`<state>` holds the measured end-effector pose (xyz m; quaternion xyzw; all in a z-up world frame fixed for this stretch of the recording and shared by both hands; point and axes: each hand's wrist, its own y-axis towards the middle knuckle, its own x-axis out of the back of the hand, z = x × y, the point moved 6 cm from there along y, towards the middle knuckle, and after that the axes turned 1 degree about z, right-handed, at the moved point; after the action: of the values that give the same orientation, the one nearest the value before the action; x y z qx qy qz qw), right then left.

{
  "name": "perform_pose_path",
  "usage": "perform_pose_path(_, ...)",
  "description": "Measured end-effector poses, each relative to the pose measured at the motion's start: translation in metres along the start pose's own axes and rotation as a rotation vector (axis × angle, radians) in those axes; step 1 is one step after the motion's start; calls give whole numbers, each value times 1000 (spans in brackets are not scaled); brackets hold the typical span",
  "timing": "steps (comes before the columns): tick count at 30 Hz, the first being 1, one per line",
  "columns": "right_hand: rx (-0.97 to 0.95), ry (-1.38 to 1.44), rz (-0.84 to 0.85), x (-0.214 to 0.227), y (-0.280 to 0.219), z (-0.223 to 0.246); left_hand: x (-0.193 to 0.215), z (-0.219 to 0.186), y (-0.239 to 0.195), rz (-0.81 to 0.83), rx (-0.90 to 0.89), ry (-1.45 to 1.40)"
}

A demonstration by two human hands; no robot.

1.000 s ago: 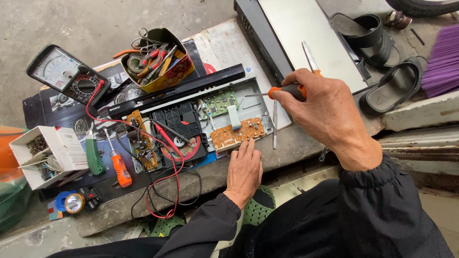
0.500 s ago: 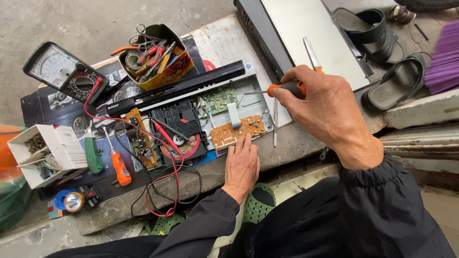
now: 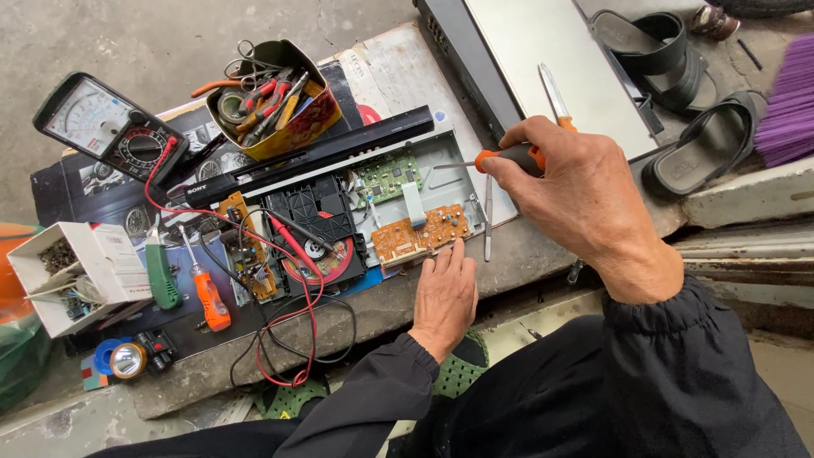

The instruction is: The person works on a disassembled electronic device, using a screwdriver to adjust components on a circuit board. They then plug a power cord into a multi-socket adapter and use a flashlight to illuminate the internal parts.

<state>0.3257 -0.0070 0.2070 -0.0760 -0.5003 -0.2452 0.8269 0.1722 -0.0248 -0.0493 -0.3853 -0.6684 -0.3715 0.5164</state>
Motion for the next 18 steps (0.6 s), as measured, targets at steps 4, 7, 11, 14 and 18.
perform_pose_path(4, -9, 11, 14, 1, 0, 0, -2, -7, 9, -13, -5, 50)
perform_pose_path(7, -30, 4, 19, 1, 1, 0, -10, -11, 12, -18, 17, 63)
perform_pose_path(11, -41, -6, 8, -2, 1, -3, -7, -15, 12, -43, 49, 80)
perform_pose_path(14, -45, 0, 29, 1, 1, 1, -3, -18, 12, -24, 55, 100)
perform_pose_path(18, -73, 7, 49, 0, 1, 1, 0, -18, 17, -41, 78, 50)
